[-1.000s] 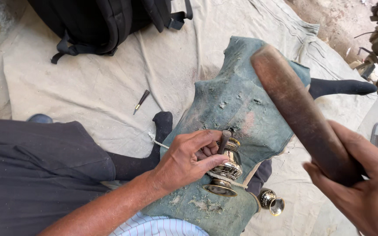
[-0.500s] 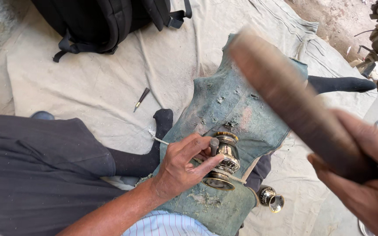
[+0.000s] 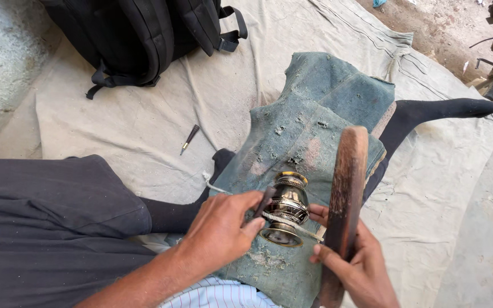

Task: The person sits on the ground with a padded cushion on their lap and repeatedly strikes a punch with a wooden mallet against brass lamp bases to shape the metal, repositioning each base by hand and setting worked pieces aside.

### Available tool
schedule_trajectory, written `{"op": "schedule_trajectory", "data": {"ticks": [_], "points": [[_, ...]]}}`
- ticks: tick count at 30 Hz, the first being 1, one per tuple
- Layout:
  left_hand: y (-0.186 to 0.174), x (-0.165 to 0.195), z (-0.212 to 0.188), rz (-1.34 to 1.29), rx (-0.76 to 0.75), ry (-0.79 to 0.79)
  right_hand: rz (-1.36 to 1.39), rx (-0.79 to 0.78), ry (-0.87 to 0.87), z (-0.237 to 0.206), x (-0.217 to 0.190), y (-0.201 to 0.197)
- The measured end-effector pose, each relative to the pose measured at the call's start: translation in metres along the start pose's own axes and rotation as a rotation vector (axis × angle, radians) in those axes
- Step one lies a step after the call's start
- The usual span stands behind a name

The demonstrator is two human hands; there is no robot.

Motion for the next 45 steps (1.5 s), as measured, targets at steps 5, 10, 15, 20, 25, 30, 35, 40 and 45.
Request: {"op": "schedule_trajectory", "data": {"ticks": [5,10,15,20,25,30,35,40,45], "points": [[-0.005,0.031,-0.003,-0.045,0.058,0.076,0.410,-0.119,0.202,0.027,0.027,0.011],[-0.005,0.042,0.025,-0.165,-0.026,0.037,0.328,-0.254,0.210,0.035,0.029,0.019],[0.011,0.073,0.047,-0.074,-0.154,0.287,0.084,0.097,0.184,0.001,0.022,-0.019],[0.038,0.097,0.063,0.230,-0.288,0.471,-0.118,0.432,-0.158,-0.056,0.019,-0.064],[0.059,0.103,0.067,0.505,-0.341,0.557,-0.111,0.330,-0.158,-0.071,0.085,-0.051],[0.060,0.113,0.067,0.448,-0.287,0.732,0.255,0.451,0.092,-0.079,0.138,-0.054],[0.065,0.110,0.067,0.525,-0.404,0.677,0.222,0.354,0.131,-0.077,0.145,-0.068],[0.066,0.113,0.061,0.580,-0.390,0.669,0.237,0.438,0.015,-0.066,0.126,-0.086],[0.061,0.111,0.061,0.588,-0.385,0.623,-0.029,0.367,0.210,-0.062,0.115,-0.085]]}}
Point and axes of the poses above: each hand's wrist, its own z-axis towards the middle knuckle, its own y-axis out of the palm, x = y × z, the point moved 6 cm from there along z, towards the middle knuckle, and after that the axes turned 6 degrees about -y, right-handed, at the moved point
